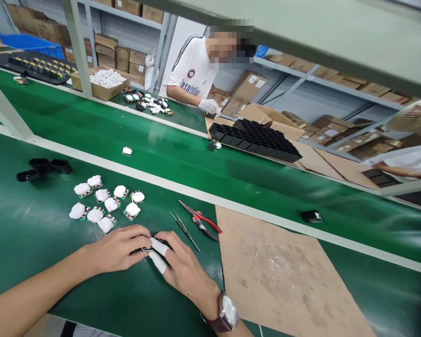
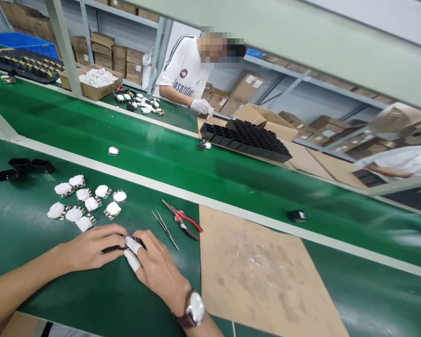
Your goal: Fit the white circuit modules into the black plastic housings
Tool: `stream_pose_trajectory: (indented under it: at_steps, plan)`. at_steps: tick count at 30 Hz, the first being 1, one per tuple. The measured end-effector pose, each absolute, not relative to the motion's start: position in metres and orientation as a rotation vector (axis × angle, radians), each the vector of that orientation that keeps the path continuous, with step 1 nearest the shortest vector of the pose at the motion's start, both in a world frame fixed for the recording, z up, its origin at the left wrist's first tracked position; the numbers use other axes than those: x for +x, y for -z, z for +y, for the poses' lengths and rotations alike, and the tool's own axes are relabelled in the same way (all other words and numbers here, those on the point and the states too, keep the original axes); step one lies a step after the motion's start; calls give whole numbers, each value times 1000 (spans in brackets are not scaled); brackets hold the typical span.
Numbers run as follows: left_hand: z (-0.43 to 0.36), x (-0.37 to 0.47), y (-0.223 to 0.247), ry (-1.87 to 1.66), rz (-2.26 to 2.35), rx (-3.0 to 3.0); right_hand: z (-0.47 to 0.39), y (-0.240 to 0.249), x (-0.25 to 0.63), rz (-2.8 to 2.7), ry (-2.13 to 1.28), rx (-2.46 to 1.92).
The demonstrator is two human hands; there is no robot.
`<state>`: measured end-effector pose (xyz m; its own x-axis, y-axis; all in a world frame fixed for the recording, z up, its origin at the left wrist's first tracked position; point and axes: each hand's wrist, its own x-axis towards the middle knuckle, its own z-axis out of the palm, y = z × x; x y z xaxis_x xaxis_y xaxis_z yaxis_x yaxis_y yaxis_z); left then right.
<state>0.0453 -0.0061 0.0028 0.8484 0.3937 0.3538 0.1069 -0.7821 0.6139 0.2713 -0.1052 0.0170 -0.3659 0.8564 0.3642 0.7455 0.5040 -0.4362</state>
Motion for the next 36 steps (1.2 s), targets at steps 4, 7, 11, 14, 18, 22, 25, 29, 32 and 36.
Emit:
stream_pose_trajectory:
  at_steps: [4,7,11,14,18,22,25,29,32,36]
  plan:
    - [-2,47,-3,-720,268,2461,-101,-15,279,-2217,-307,-1243]
    - [-3,50,-4,-720,282,2436,-98,-17,282,-2228,-338,-1224]
    - [-7,52,-7,-740,298,2453,-97,-25,285,-2238,-411,-1254]
    - [-8,54,-10,-765,295,2445,-98,-31,288,-2109,-620,-1210]
    - [-9,56,-12,-755,290,2449,-100,-33,288,-2110,-602,-1233]
    - [-14,58,-15,-763,307,2472,-101,-33,289,-2118,-603,-1248]
    - [-14,60,-26,-762,287,2455,-101,-33,295,-1920,-586,-1245]
    - [31,60,-52,-731,367,2486,-104,-36,304,-1925,-471,-1314]
    - [104,57,-68,-626,885,2626,-109,-39,308,-2017,-402,-1352]
    - [197,47,-68,-653,1378,2554,-102,-40,313,-2077,-355,-1392]
